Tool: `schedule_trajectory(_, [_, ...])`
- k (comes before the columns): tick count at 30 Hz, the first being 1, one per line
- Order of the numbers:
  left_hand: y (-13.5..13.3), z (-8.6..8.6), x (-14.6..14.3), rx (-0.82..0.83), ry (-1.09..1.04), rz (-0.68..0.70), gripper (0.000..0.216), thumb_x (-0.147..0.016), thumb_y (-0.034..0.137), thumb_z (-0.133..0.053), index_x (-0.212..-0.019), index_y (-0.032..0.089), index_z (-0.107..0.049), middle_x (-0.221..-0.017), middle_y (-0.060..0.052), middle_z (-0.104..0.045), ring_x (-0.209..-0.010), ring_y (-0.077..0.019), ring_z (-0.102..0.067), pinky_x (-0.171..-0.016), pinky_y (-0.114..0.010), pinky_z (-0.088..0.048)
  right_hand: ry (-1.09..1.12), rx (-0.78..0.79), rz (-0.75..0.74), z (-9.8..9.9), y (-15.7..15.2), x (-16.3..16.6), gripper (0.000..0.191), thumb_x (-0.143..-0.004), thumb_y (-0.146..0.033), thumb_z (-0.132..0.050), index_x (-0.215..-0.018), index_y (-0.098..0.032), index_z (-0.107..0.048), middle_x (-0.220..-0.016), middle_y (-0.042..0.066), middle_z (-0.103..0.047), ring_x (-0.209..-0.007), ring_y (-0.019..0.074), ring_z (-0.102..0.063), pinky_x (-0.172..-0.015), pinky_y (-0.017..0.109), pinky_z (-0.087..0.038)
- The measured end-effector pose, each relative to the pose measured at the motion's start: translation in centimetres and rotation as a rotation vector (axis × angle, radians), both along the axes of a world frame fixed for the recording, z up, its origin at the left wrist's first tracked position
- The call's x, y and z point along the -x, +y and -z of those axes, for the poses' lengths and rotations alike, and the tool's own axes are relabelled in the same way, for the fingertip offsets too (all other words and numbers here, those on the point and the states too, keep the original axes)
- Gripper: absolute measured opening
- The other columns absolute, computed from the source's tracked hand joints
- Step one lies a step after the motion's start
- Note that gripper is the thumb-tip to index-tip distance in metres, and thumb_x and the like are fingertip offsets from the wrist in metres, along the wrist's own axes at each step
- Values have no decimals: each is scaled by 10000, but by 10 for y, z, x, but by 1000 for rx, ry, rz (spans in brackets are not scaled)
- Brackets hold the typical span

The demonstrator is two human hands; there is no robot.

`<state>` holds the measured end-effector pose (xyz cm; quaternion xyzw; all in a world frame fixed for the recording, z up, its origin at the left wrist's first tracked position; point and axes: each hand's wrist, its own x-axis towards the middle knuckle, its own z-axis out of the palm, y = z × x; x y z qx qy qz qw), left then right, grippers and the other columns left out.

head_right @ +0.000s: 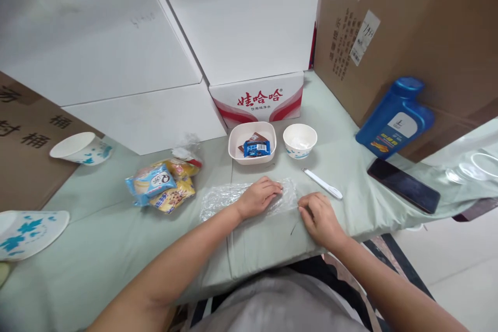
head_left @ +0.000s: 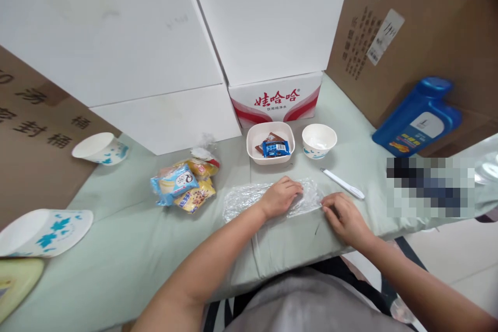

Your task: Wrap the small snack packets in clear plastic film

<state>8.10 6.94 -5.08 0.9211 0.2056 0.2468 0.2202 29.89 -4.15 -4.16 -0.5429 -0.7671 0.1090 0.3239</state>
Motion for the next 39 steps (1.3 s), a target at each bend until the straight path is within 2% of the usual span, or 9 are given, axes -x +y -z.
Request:
schedule_trajectory(10, [2, 3, 1, 48, -50, 19, 260, -907, 104, -432, -1022, 180, -653, -1074, -69, -704, -1013, -183, -611, -916, -347, -468, 189, -10, -174, -7, 3, 1, 84, -883, -186, -482, -815, -232, -496, -973, 86, -655, -946, 228, -602, -824, 414, -489])
schedule_trajectory(14, [3, 3, 0, 55, -62, 22, 281, -876, 76, -433, -1016, 174, -656, -1068, -72, -706, -999, -190, -611, -909, -353, -467, 266, 263, -210, -4, 3, 1, 19, -840, -211, -518, -834, -225, -507, -991, 89, -668, -914, 217, -635, -706, 344, -513])
schedule_trajectory(18, [2, -1, 1, 57, -57, 16, 305, -862, 63, -430, -1026, 173, -661, -1099, -73, -697, -988, -191, -599, -910, -349, -472, 596, 633, -70, 1, 9, 9, 407, -779, -336, -611, -1138, -213, -465, -1132, 116, -648, -577, 104, -564, -554, 288, -498])
schedule_trajectory(20, [2, -1, 1, 58, -50, 17, 308, -851, 58, -434, -1024, 170, -664, -1105, -76, -694, -988, -191, -597, -915, -347, -473, 715, 769, -2, 1, 14, 13, 497, -720, -363, -660, -1145, -206, -456, -1008, 83, -674, -538, 92, -530, -508, 262, -473])
schedule_trajectory(24, [4, 0, 1, 56, -52, 26, 295, -850, 58, -435, -992, 166, -669, -1077, -74, -701, -975, -186, -598, -905, -339, -479, 759, 955, 75, -9, 17, 15, 473, -618, -350, -731, -1013, -191, -524, -718, -20, -617, -502, 81, -461, -411, 194, -343])
schedule_trajectory(28, [4, 2, 1, 49, -78, 30, 299, -863, 60, -426, -1000, 162, -673, -1073, -72, -703, -952, -180, -597, -898, -332, -481, 840, 952, 104, -23, 12, 13, 437, -589, -379, -776, -925, -191, -570, -747, -29, -584, -499, 58, -428, -401, 184, -294])
schedule_trajectory(33, [4, 3, 1, 61, -55, 16, 318, -838, 40, -448, -1005, 180, -680, -1089, -56, -699, -966, -180, -591, -902, -325, -480, 802, 988, 137, -18, 13, 14, 405, -566, -442, -806, -798, -189, -590, -601, -65, -515, -434, 43, -354, -393, 197, -252])
schedule_trajectory(36, [5, 3, 1, 69, -28, 21, 330, -819, 21, -455, -992, 184, -685, -1090, -51, -698, -966, -180, -593, -905, -328, -478, 705, 1033, 95, -15, 15, 15, 386, -578, -461, -808, -767, -180, -624, -525, -70, -482, -425, 52, -347, -402, 205, -249])
schedule_trajectory(39, [5, 4, 1, 74, -22, 18, 343, -815, 11, -454, -997, 184, -686, -1105, -51, -695, -980, -182, -592, -909, -330, -478, 760, 1013, -6, -19, 12, 11, 354, -671, -492, -763, -733, -186, -595, -542, -39, -531, -479, 89, -458, -446, 215, -309])
